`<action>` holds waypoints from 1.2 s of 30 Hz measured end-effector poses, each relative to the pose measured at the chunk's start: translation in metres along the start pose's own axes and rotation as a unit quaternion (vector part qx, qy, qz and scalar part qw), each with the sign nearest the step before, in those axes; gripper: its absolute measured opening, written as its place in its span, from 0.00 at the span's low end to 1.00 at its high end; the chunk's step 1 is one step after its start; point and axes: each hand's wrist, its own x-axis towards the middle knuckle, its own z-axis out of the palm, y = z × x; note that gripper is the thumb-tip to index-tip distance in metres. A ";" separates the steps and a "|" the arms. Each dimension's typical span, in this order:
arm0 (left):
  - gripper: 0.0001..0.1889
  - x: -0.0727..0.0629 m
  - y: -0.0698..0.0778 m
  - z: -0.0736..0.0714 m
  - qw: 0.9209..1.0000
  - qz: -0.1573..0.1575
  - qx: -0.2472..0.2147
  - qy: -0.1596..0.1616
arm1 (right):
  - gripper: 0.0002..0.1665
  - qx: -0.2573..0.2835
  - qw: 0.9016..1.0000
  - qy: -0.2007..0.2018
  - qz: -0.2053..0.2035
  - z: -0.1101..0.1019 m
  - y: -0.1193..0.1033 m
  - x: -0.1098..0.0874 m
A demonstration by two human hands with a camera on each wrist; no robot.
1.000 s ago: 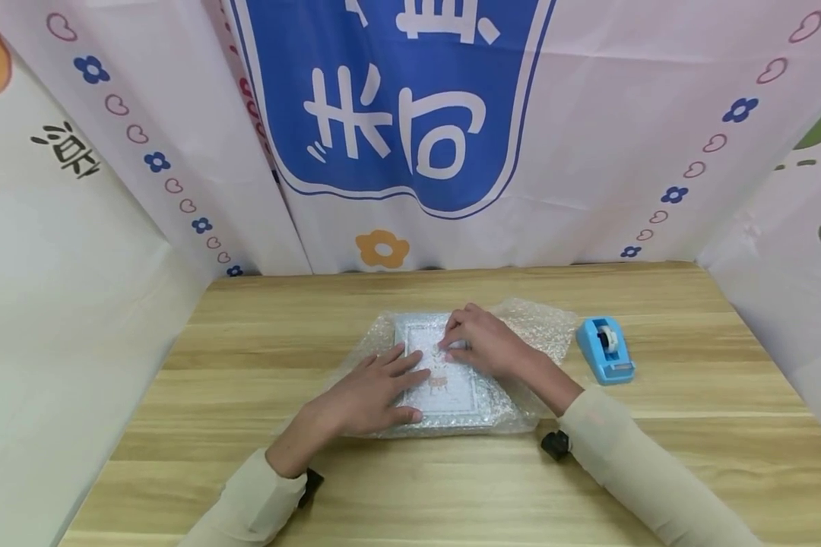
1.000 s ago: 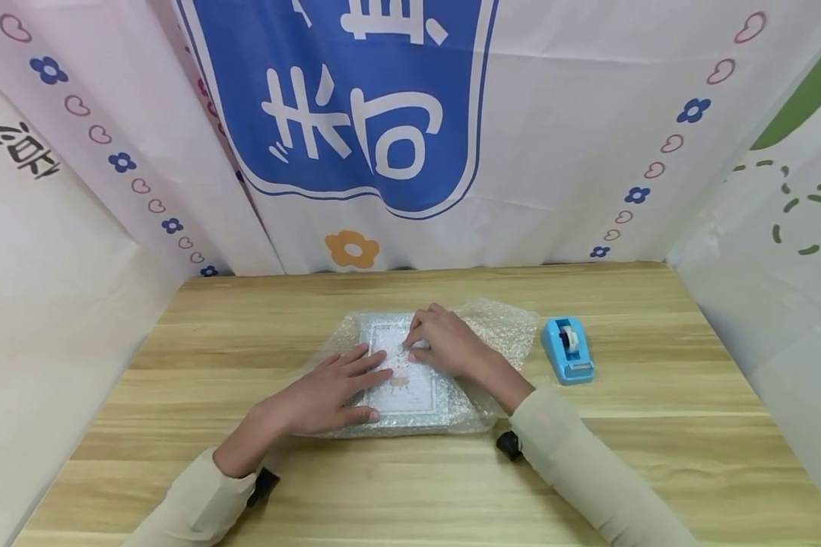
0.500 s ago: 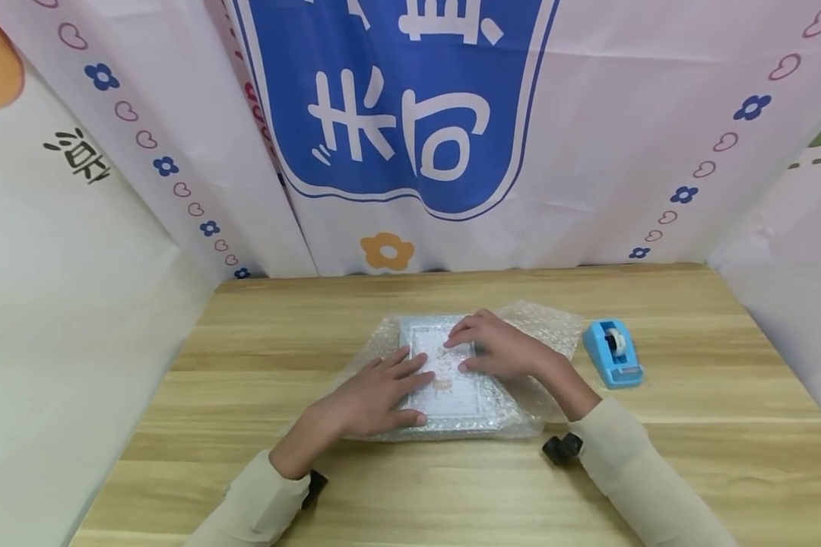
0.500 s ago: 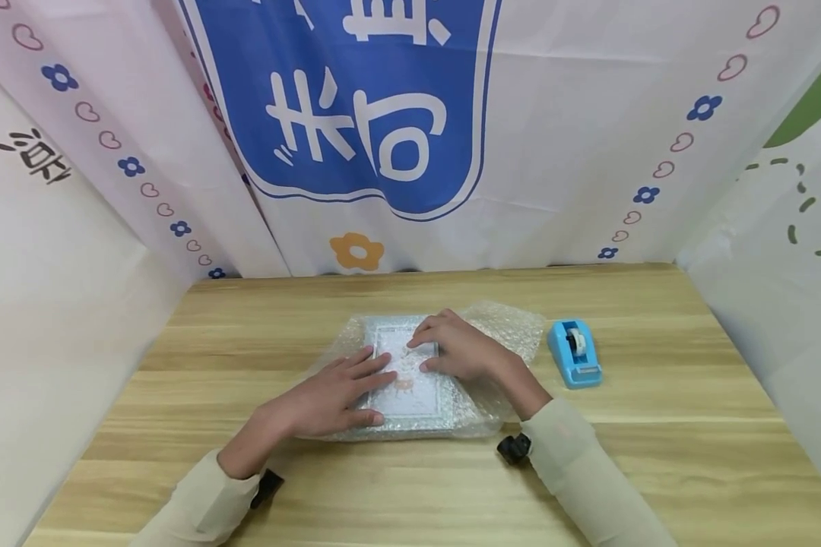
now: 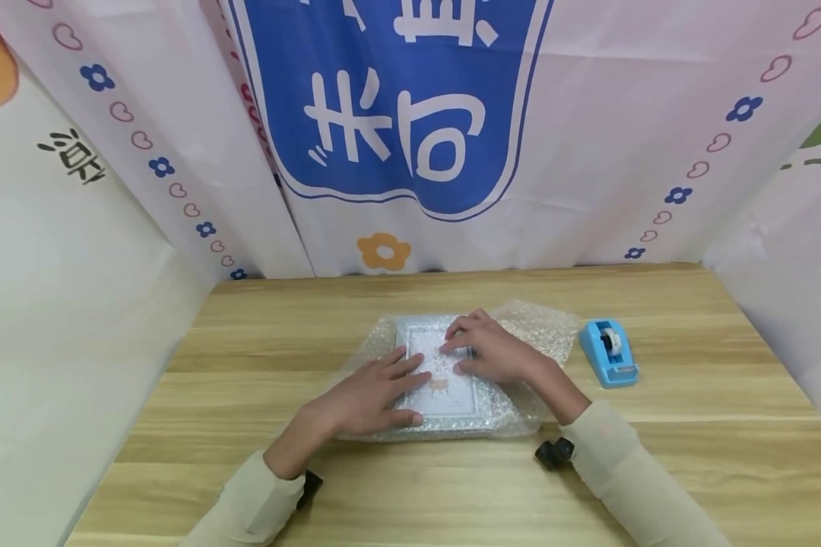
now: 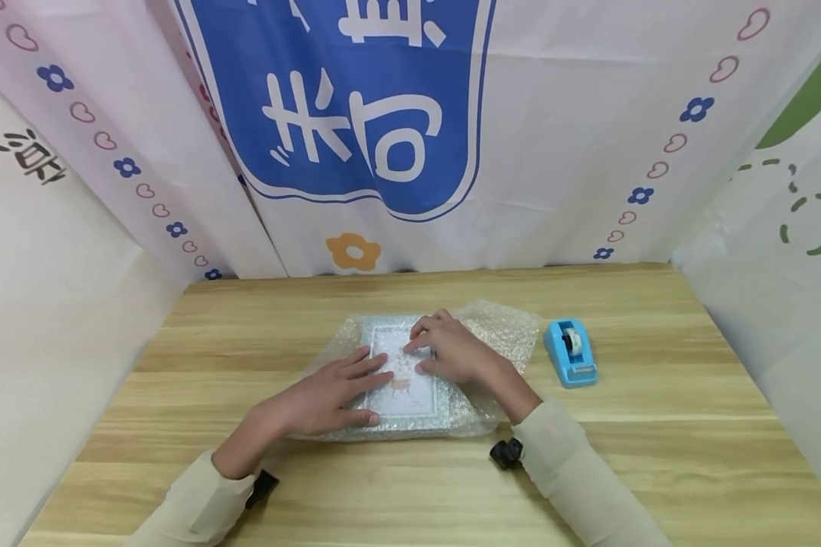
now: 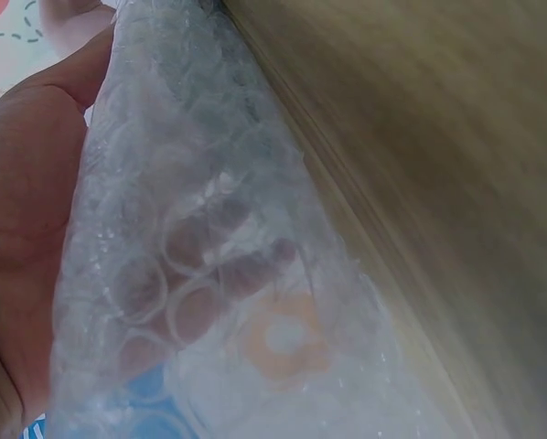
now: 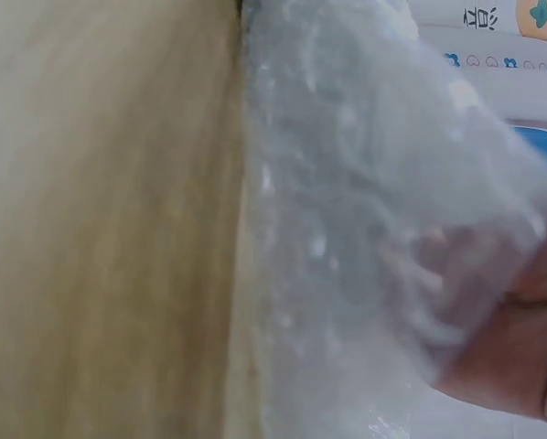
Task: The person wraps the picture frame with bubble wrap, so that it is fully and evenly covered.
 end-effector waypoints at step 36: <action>0.36 -0.062 -0.045 -0.031 0.983 -0.103 -0.098 0.120 | 0.21 -0.009 0.999 0.030 0.010 0.008 -0.003 0.000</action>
